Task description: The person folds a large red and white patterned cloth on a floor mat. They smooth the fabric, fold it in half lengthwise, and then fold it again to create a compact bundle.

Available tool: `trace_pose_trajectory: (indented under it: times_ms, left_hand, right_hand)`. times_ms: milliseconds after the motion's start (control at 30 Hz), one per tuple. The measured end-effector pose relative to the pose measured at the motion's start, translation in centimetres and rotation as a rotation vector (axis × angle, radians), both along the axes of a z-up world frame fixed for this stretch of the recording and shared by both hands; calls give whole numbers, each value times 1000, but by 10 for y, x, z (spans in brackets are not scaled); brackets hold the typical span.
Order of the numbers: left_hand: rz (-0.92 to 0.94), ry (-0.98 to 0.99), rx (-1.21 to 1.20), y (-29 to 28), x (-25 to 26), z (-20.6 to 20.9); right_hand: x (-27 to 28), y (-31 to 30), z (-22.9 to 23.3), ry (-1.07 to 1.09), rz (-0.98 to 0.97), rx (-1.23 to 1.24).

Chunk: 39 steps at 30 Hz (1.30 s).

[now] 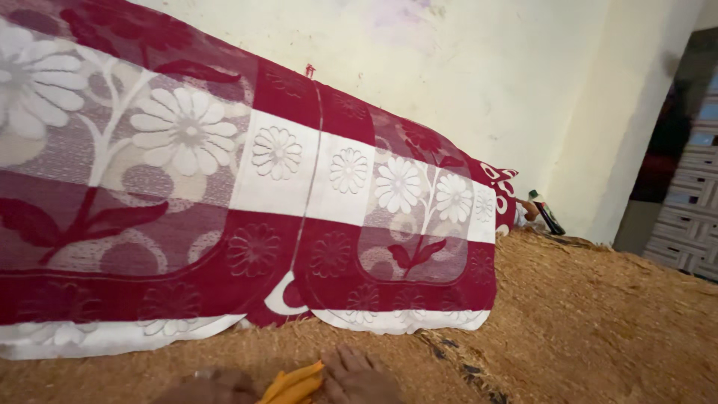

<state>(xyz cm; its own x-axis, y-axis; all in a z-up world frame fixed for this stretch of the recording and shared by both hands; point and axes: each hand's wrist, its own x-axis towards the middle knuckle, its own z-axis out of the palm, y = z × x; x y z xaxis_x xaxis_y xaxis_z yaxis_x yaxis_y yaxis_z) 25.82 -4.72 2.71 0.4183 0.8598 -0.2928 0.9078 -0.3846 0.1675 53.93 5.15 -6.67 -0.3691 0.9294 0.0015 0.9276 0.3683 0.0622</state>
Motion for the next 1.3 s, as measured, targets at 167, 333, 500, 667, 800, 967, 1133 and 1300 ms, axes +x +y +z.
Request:
trace_pose_trajectory:
  times_ms: [167, 333, 500, 667, 800, 967, 1133, 1300]
  left_hand:
    - [-18, -101, -44, 1, 46, -6]
    - [-34, -200, -99, 7, 95, -13]
    - [-12, -320, -132, 25, 128, -24]
    - [18, -400, -182, 46, 155, -41]
    - [-27, -191, -96, 61, 173, -76]
    - [-49, 100, 43, 43, 180, -75]
    - [-67, 54, 87, 28, 185, -56]
    - [-71, -57, 71, 27, 194, -46]
  right_hand:
    - [14, 9, 3, -87, 181, -23]
    - [9, -10, 15, 118, 120, -115]
    - [24, -20, 28, 301, 347, -183]
    - [84, -52, 4, 1388, 684, -446]
    - [85, 28, -3, 701, -21, -138]
    - [96, 43, -17, 289, 39, 19]
    - [176, 43, 28, 447, -243, -31]
    - [198, 50, 28, 499, -288, -101]
